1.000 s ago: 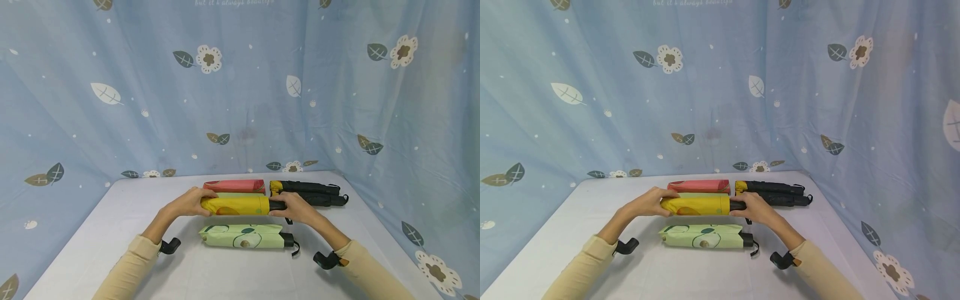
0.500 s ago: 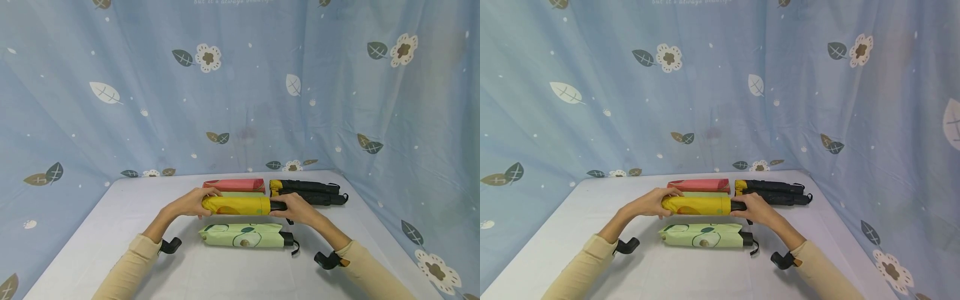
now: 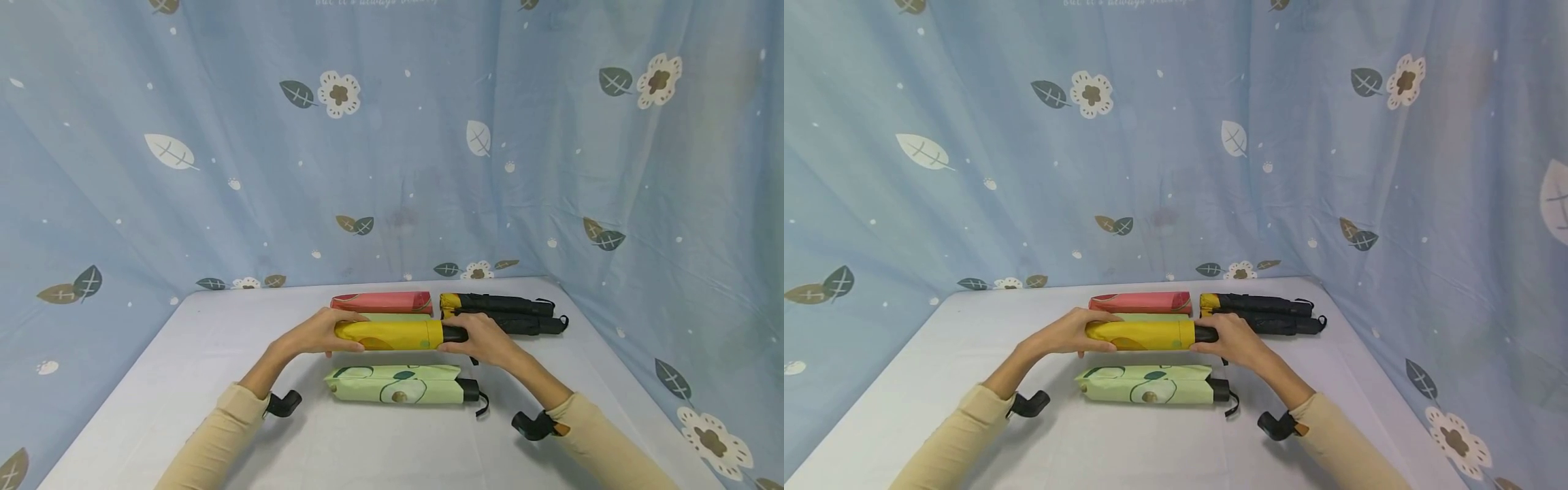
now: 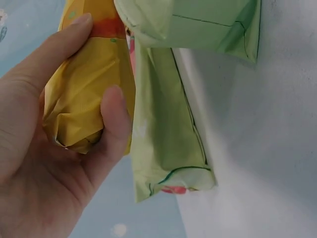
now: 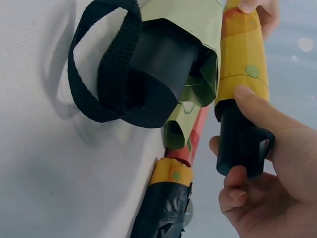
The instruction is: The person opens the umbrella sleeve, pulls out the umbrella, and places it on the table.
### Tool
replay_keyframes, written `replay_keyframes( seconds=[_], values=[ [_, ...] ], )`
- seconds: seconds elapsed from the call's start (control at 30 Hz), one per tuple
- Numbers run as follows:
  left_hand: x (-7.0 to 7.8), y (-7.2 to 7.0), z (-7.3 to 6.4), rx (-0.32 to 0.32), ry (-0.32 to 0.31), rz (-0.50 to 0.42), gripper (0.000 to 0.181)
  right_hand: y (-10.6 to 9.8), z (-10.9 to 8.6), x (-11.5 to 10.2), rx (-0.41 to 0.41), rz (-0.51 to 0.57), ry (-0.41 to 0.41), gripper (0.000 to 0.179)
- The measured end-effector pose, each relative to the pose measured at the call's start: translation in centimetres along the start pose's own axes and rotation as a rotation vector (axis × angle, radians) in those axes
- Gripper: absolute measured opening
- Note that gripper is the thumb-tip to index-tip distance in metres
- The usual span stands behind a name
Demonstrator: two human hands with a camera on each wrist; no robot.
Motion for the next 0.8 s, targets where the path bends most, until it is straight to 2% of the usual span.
replay_keyframes(
  seconds=[0.17, 0.43, 0.8],
  values=[
    [0.0, 0.2, 0.1, 0.0, 0.009, -0.005, 0.053, 0.1, 0.0, 0.1, 0.017, -0.038, -0.023, 0.056],
    [-0.3, 0.5, -0.1, -0.015, -0.015, -0.008, 0.054, 0.7, 0.0, 0.8, -0.022, -0.006, -0.007, 0.058],
    [-0.8, 0.3, -0.8, 0.001, 0.046, -0.02, 0.053, 0.3, -0.7, 1.4, -0.055, 0.019, 0.022, 0.057]
  ],
)
Point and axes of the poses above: each hand's wrist, its own z-axis towards the middle knuckle, its own y-axis out of the palm, x = y × z, the point moved 5 cm from there along z, towards the middle knuckle, and after that the axes turned 4 degrees about z, right-handed, at the moved point
